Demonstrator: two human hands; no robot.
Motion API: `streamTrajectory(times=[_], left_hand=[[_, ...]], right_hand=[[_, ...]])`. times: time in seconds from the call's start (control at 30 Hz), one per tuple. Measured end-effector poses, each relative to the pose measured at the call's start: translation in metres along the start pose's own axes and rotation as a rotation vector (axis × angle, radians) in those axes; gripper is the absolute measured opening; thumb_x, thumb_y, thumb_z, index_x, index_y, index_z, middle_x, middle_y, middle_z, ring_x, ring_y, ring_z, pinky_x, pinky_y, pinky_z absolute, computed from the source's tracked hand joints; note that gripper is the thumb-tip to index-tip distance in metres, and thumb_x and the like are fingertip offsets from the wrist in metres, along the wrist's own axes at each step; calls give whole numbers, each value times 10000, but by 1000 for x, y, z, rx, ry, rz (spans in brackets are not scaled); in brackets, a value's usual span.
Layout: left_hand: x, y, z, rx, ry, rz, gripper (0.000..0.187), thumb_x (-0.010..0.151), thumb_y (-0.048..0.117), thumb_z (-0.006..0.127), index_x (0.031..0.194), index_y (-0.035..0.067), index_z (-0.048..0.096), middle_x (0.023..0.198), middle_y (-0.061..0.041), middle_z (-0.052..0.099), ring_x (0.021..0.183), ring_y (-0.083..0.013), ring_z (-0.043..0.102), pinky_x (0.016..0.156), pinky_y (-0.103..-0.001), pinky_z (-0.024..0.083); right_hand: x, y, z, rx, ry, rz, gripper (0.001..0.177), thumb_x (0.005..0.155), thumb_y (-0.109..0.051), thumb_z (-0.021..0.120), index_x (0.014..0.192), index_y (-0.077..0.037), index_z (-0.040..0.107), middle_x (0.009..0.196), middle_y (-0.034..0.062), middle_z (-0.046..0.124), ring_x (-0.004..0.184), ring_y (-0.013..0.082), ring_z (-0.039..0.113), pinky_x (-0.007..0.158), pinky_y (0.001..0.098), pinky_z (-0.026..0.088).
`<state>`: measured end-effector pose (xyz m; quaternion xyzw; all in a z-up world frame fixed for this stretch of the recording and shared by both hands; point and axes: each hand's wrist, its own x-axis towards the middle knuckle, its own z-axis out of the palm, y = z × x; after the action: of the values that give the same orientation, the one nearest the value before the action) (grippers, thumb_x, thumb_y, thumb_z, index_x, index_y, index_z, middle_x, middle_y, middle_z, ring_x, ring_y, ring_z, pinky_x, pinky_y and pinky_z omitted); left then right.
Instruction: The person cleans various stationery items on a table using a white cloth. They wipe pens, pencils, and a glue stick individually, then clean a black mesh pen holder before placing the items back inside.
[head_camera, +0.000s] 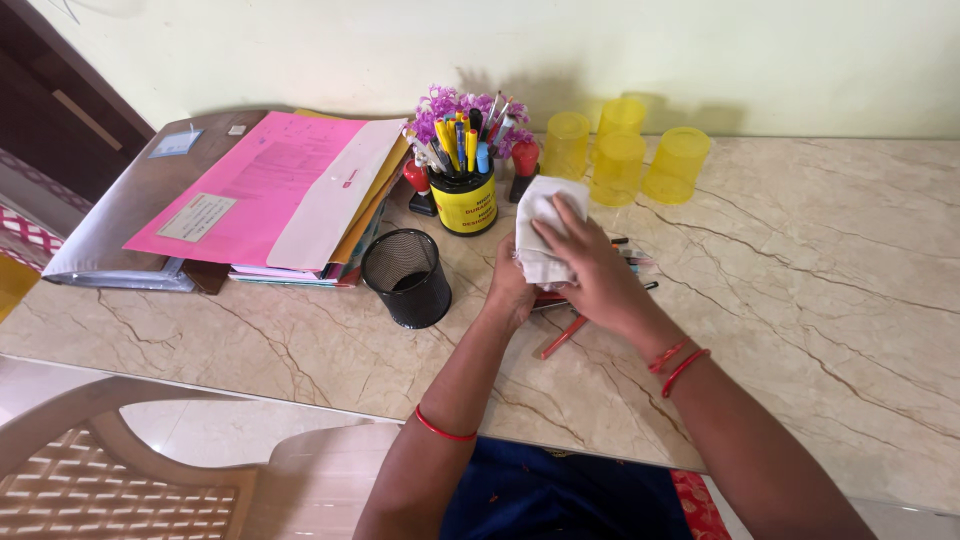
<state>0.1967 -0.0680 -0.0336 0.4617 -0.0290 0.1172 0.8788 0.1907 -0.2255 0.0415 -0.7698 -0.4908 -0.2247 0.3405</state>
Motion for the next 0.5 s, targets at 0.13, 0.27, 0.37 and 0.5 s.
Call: streamTrajectory(times=[0.13,0.27,0.37,0.5], left_hand=[[0,-3,0,-221,92,-101,253,1038,90,497,1256,-3,586,1081,-130,699,904,-221,721,742,-369,619],[-4,7,12,-270,-30,-35,322,991,-6,517,1308,3,570,1156,-135,697,986,-220,716,840,-360,623],[-11,18,20,-157,-75,28,380,1000,-15,528,1376,33,549,1214,-107,696,1032,-186,698,863,-330,597],[-11,31,21,-9,44,134,371,1008,-21,566,1364,75,523,1199,-98,698,1022,-170,688,832,-321,591]], right_hand=[[1,-18,-3,-194,-47,9,732,650,66,769,1354,-85,636,1499,123,531,1291,354,563,1041,428,494],[-5,-13,-15,-236,58,28,540,688,56,773,1203,-98,720,1311,55,683,1128,279,681,952,376,571],[-11,-6,-14,-48,111,136,311,753,-54,864,1030,-98,730,1040,58,707,973,241,708,824,359,573],[-9,11,1,373,368,336,226,851,-11,786,1056,-50,702,1031,71,735,948,164,719,843,313,585]])
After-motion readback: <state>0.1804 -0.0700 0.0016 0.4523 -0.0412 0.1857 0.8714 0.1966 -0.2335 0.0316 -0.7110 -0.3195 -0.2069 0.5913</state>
